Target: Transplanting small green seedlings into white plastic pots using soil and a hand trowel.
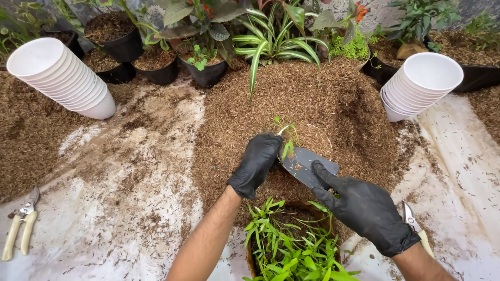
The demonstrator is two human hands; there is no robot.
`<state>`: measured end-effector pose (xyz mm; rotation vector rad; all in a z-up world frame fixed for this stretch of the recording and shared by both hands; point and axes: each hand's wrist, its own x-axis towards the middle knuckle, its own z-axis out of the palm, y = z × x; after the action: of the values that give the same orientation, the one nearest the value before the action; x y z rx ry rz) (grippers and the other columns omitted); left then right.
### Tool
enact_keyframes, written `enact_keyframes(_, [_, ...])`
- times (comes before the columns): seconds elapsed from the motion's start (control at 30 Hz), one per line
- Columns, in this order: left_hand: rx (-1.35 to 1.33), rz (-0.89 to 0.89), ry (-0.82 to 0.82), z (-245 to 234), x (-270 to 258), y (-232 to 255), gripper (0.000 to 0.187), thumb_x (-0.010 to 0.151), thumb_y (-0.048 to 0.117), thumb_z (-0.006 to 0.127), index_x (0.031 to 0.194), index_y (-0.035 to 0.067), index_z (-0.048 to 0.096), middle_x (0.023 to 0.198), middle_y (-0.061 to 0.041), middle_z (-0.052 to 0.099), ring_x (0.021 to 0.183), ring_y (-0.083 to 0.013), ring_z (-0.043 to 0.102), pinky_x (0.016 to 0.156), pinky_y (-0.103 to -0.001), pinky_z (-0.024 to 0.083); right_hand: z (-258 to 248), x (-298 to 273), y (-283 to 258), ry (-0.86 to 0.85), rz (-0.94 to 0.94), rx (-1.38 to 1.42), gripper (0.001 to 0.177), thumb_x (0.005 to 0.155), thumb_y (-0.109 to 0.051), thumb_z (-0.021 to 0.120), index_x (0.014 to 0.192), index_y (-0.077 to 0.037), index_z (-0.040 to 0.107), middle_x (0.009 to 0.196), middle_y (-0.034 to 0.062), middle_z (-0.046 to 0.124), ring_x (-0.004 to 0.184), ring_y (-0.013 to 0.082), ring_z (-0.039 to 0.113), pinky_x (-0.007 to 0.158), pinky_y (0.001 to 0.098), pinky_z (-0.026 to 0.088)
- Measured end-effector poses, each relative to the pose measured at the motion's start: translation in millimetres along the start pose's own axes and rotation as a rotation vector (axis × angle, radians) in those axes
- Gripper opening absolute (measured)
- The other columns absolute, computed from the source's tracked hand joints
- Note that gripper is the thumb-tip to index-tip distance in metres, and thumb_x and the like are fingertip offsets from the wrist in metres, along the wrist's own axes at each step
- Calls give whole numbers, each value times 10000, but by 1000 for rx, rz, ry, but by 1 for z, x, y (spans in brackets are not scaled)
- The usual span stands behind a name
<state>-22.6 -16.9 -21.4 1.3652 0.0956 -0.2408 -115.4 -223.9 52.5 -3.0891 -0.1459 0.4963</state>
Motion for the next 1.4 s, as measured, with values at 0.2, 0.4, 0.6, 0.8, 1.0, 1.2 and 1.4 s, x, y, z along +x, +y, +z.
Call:
enact_keyframes(0.2, [447, -145, -39, 2, 2, 27, 272, 962, 379, 678, 944, 132, 565, 891, -21, 628, 747, -156, 524, 599, -318, 457, -6, 0, -7, -50, 16, -3, 703, 900, -723, 238, 1582, -549, 257, 1177, 68, 677, 874, 305, 738, 704, 426, 604])
enact_keyframes(0.4, [752, 10, -103, -9, 35, -6, 436, 916, 581, 612, 957, 149, 565, 856, 3, 571, 761, -157, 506, 674, -341, 459, -5, 2, -9, -34, -20, 60, 716, 893, -712, 242, 1575, -502, 301, 1220, 49, 701, 849, 253, 768, 662, 401, 645])
enact_keyframes(0.6, [614, -80, -104, -9, 32, 9, 354, 902, 444, 697, 1007, 130, 571, 953, -46, 626, 813, -187, 570, 649, -336, 523, -9, 4, -10, -83, -6, 44, 722, 900, -713, 238, 1594, -516, 247, 1261, 26, 683, 931, 273, 757, 731, 435, 617])
enact_keyframes(0.8, [575, -26, -184, -11, 48, 28, 276, 909, 428, 620, 838, 171, 549, 866, -22, 590, 835, -193, 498, 759, -382, 374, 4, 5, -5, -10, -8, 68, 675, 896, -714, 326, 1555, -574, 286, 1279, -27, 691, 909, 247, 748, 728, 418, 625])
enact_keyframes(1.0, [303, -100, -54, 2, 10, 35, 323, 933, 127, 604, 643, 130, 462, 618, -6, 472, 640, -153, 460, 693, -393, 463, 7, -12, 0, -1, -16, 92, 669, 891, -687, 446, 1540, -599, 312, 1292, -33, 685, 1030, 268, 739, 820, 446, 617])
enact_keyframes(1.2, [34, -1, -111, -1, -12, 17, 78, 912, 27, 624, 842, 53, 648, 800, -22, 643, 685, -128, 561, 547, -255, 451, 6, -6, 1, 4, -25, 89, 699, 880, -719, 359, 1560, -577, 276, 1316, 7, 664, 944, 286, 757, 742, 444, 634])
enact_keyframes(1.4, [176, -109, -75, 0, -12, 31, 287, 919, 383, 685, 784, 139, 620, 938, -58, 675, 865, -231, 625, 657, -357, 556, 4, -1, -4, 36, -35, 54, 674, 916, -677, 347, 1573, -556, 258, 1276, 7, 684, 867, 285, 767, 718, 443, 636])
